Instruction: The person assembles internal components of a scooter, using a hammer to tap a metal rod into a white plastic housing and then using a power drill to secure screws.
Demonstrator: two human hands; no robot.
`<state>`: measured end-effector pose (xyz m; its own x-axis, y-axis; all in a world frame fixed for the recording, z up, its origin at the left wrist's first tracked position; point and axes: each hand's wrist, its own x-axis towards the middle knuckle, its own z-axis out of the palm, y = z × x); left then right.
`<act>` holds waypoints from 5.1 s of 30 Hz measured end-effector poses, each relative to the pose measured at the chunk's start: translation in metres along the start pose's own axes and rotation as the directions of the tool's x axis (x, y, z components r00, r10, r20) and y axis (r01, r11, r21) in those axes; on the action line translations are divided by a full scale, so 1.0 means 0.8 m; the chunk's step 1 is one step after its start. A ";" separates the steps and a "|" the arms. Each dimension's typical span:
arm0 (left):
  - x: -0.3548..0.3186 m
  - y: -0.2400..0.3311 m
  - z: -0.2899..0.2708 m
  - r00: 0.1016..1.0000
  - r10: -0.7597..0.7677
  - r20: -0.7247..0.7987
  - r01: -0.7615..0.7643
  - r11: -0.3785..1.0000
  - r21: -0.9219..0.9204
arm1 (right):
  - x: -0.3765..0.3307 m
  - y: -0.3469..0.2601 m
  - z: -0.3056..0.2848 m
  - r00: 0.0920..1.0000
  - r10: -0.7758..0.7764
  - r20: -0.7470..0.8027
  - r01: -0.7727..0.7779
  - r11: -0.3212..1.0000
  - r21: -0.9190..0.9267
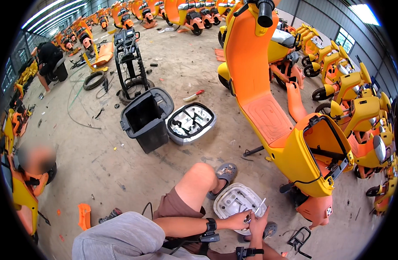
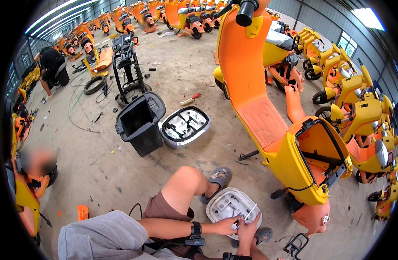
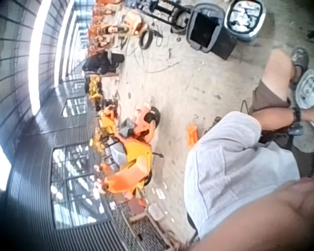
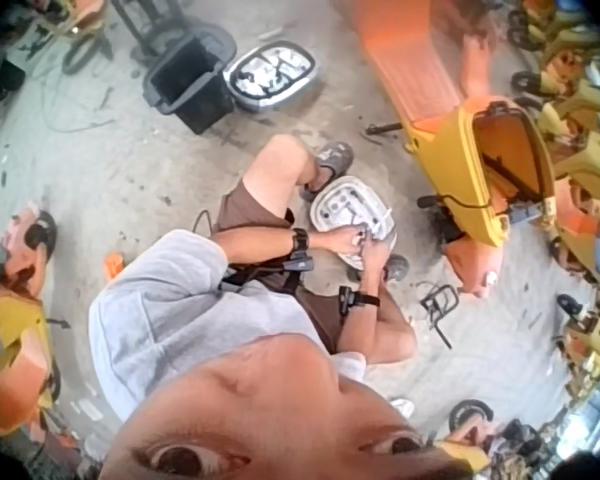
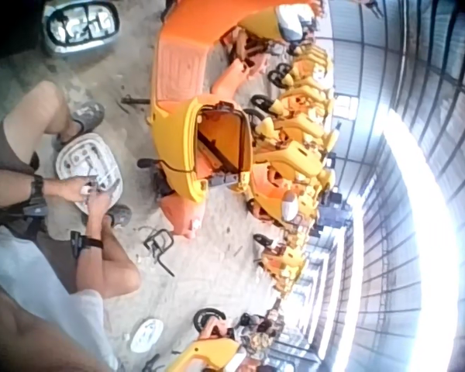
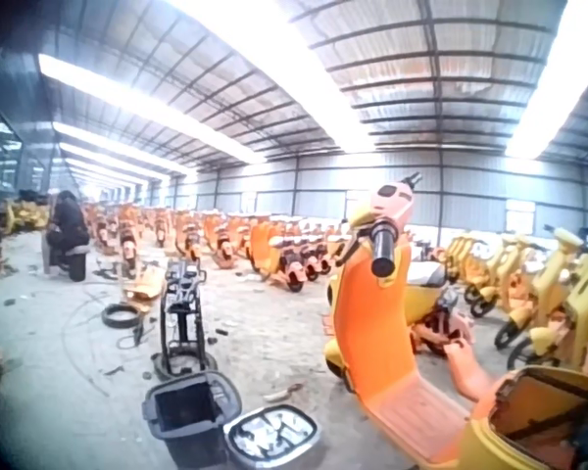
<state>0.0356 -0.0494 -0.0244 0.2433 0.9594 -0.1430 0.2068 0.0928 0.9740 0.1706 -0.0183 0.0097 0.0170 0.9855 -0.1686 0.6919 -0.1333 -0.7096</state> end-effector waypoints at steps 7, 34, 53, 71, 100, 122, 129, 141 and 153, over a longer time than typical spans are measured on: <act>0.008 -0.012 -0.002 0.991 0.137 -0.015 -0.136 0.989 0.061 | 0.009 0.017 -0.001 0.967 0.109 0.231 -0.195 0.899 0.392; 0.003 0.017 -0.008 0.978 0.160 0.131 -0.191 0.943 0.274 | 0.017 0.059 0.008 0.981 0.143 0.130 -0.146 0.989 0.012; 0.009 0.017 -0.021 0.899 0.354 -0.259 -0.139 0.790 0.597 | -0.015 0.003 -0.031 0.987 -0.052 0.155 0.114 0.897 -0.426; 0.023 0.003 -0.013 0.975 0.170 -0.143 -0.121 0.946 0.299 | -0.017 -0.012 -0.047 0.908 -0.027 0.418 0.146 0.956 -0.256; 0.033 0.014 -0.012 0.999 0.051 0.011 -0.052 0.965 0.256 | -0.021 0.012 -0.054 0.969 -0.050 0.240 0.082 0.989 -0.127; 0.047 0.000 -0.046 0.954 0.033 -0.298 -0.026 0.999 0.026 | 0.002 0.046 0.007 0.999 0.011 0.037 -0.020 0.964 0.266; 0.043 0.027 -0.062 0.943 -0.051 -0.329 -0.021 0.977 -0.211 | 0.024 0.064 0.061 0.952 0.293 0.092 -0.306 0.894 0.328; 0.043 -0.026 -0.023 0.889 -0.319 -0.329 0.248 0.939 -0.239 | 0.014 0.041 0.097 0.992 0.121 0.036 -0.125 0.974 0.191; 0.044 0.033 -0.077 0.890 -0.267 -0.370 0.012 0.824 -0.566 | 0.021 0.024 0.000 0.945 0.298 0.134 -0.321 0.922 0.217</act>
<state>-0.0084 0.0032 0.0073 -0.1895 0.9275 -0.3223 -0.3631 0.2388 0.9006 0.1841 -0.0040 -0.0068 0.1249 0.8778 -0.4624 0.4754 -0.4620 -0.7487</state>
